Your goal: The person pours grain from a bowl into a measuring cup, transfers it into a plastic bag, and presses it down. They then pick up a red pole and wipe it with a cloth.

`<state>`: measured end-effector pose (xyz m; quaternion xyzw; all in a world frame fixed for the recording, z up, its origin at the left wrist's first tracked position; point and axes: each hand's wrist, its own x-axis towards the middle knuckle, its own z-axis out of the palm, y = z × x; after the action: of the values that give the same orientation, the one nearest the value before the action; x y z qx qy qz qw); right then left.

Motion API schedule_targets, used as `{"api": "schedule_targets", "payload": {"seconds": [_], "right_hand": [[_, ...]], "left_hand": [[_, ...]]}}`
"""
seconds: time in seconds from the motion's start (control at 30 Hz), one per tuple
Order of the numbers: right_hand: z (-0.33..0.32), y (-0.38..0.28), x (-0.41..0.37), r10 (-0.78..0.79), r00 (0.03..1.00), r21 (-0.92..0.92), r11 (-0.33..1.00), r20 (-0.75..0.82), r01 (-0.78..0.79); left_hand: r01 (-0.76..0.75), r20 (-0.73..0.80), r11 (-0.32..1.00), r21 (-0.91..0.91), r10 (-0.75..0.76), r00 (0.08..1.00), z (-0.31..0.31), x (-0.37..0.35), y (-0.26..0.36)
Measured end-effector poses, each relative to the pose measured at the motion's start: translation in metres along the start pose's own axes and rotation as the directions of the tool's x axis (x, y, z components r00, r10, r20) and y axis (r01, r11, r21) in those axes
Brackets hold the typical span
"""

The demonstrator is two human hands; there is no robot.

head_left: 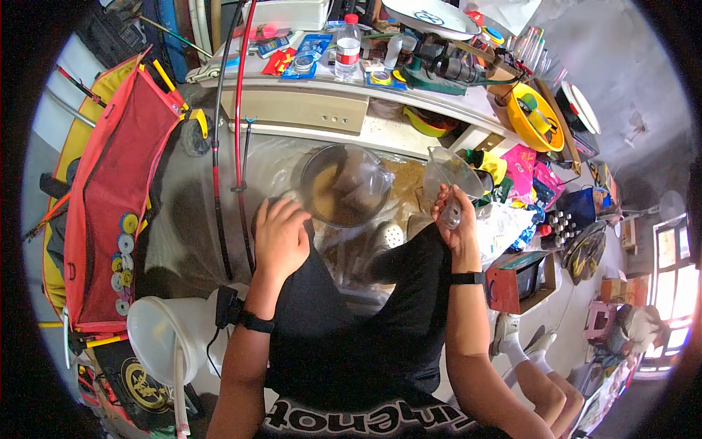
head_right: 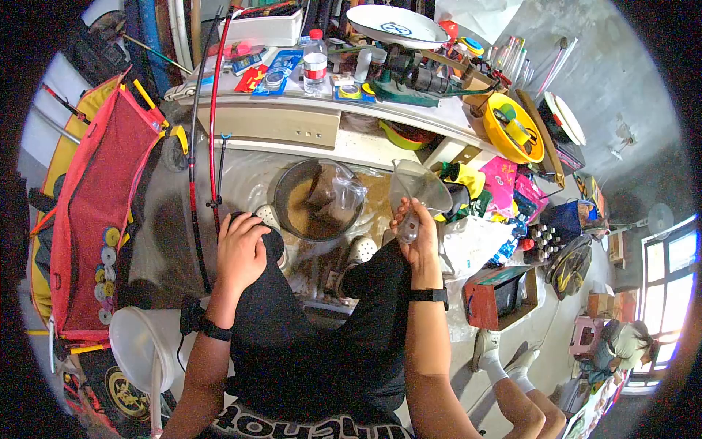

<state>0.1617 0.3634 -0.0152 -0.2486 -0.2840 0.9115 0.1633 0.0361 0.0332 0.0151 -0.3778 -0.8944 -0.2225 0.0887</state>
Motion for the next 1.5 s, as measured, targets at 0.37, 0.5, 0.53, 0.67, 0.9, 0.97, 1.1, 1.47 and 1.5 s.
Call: {"api": "schedule_targets", "payload": {"seconds": [0.37, 0.5, 0.53, 0.67, 0.9, 0.97, 1.1, 1.47, 1.5], "right_hand": [[0.003, -0.001, -0.003, 0.003, 1.000, 0.000, 1.000, 0.006, -0.003], [0.001, -0.001, -0.003, 0.005, 1.000, 0.023, 1.000, 0.005, -0.005], [0.001, -0.001, -0.002, 0.000, 1.000, 0.023, 1.000, 0.004, 0.000], [0.003, 0.001, -0.002, -0.020, 1.000, -0.009, 1.000, -0.012, 0.020], [0.009, -0.001, -0.007, -0.034, 0.999, -0.047, 0.998, -0.037, 0.032], [0.007, -0.001, -0.007, -0.045, 0.999, -0.079, 0.996, -0.027, 0.042], [0.008, -0.001, -0.006, -0.026, 0.997, -0.039, 0.999, -0.074, 0.023], [0.015, 0.001, -0.004, 0.081, 0.997, -0.223, 0.972, 0.004, -0.078], [0.019, 0.000, 0.000, 0.087, 0.996, -0.232, 0.969, 0.011, -0.082]], "left_hand": [[-0.006, -0.018, 1.000, 0.012, 0.007, 1.000, 0.000, 0.001, 0.001], [-0.013, -0.021, 1.000, 0.008, 0.013, 1.000, -0.001, 0.001, 0.001], [-0.017, -0.021, 1.000, 0.006, 0.017, 1.000, 0.000, 0.000, 0.001], [0.001, -0.015, 1.000, -0.011, -0.001, 1.000, -0.001, 0.000, 0.002], [0.002, -0.009, 1.000, 0.004, -0.002, 1.000, -0.001, -0.001, 0.000], [0.000, -0.010, 1.000, -0.007, 0.000, 1.000, 0.000, -0.001, -0.002], [0.009, -0.006, 1.000, -0.001, -0.009, 1.000, -0.001, -0.002, -0.003], [0.029, 0.016, 0.999, -0.034, -0.029, 0.999, -0.007, -0.005, -0.009], [0.023, 0.017, 0.998, -0.052, -0.022, 1.000, -0.007, -0.005, -0.010]]}}
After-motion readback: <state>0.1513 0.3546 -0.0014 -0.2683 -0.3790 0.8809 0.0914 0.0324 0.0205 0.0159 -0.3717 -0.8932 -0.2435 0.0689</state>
